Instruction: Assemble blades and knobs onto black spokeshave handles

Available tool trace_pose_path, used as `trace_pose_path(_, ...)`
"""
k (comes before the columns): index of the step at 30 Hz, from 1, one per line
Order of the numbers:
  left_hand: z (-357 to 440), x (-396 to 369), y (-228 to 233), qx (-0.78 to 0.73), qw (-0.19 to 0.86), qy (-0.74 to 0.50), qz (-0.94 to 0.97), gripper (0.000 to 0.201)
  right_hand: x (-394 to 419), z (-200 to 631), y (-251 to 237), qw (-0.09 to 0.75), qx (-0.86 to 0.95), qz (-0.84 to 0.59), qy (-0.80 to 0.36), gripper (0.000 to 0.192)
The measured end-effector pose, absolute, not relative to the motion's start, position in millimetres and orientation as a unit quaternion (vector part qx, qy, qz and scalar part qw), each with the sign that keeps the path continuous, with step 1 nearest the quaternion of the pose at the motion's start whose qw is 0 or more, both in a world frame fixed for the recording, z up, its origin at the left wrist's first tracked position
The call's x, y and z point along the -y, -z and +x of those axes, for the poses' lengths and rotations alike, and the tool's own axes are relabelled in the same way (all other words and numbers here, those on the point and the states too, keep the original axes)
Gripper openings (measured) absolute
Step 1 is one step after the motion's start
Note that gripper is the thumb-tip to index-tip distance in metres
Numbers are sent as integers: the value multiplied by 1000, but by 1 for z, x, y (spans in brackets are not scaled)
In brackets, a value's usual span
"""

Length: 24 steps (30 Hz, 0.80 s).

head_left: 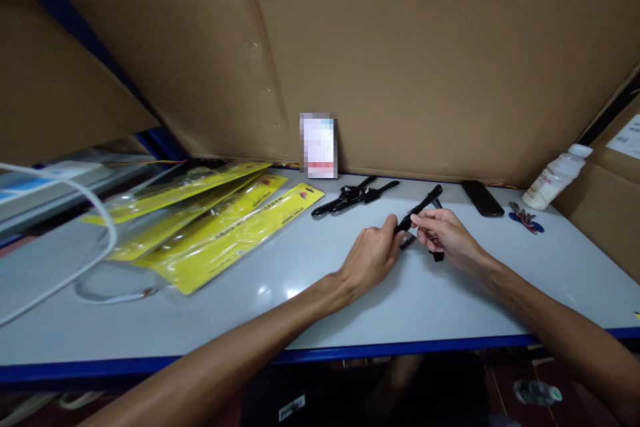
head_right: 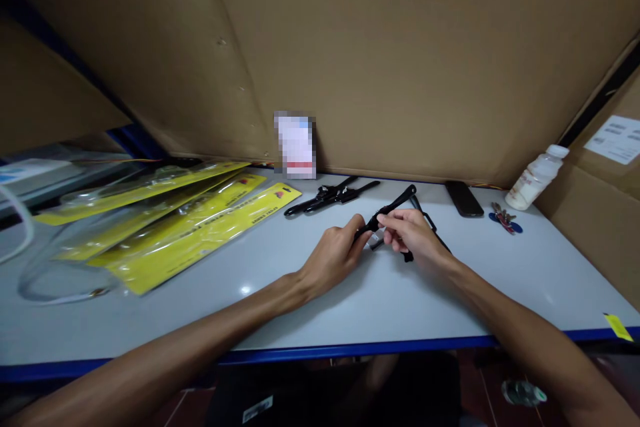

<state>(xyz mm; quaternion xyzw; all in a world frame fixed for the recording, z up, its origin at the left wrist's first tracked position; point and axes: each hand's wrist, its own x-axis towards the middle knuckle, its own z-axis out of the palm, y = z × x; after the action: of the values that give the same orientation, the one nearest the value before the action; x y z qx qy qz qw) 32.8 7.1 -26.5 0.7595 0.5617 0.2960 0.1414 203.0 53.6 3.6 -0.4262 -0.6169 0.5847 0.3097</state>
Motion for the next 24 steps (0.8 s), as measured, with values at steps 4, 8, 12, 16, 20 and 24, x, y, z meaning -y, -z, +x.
trace_pose_path(4,31,-11,28,-552,184,-340,739,11,-56,202,6,331,751,-460,-338,21)
trace_pose_path(8,30,-19,27,-556,310,-383,670,17,-59,206,11,303,830,-463,-76,6)
trace_pose_path(12,30,-23,27,-545,441,-387,599,21,-63,211,13,300,850,-428,-64,23)
trace_pose_path(16,30,-23,25,-533,508,-395,549,20,-64,214,15,290,880,-371,-66,30)
trace_pose_path(20,30,-22,22,-538,520,-393,534,21,-64,214,15,278,859,-429,-25,32)
trace_pose_path(24,30,-23,23,-537,514,-393,542,22,-63,214,14,278,883,-374,-59,39)
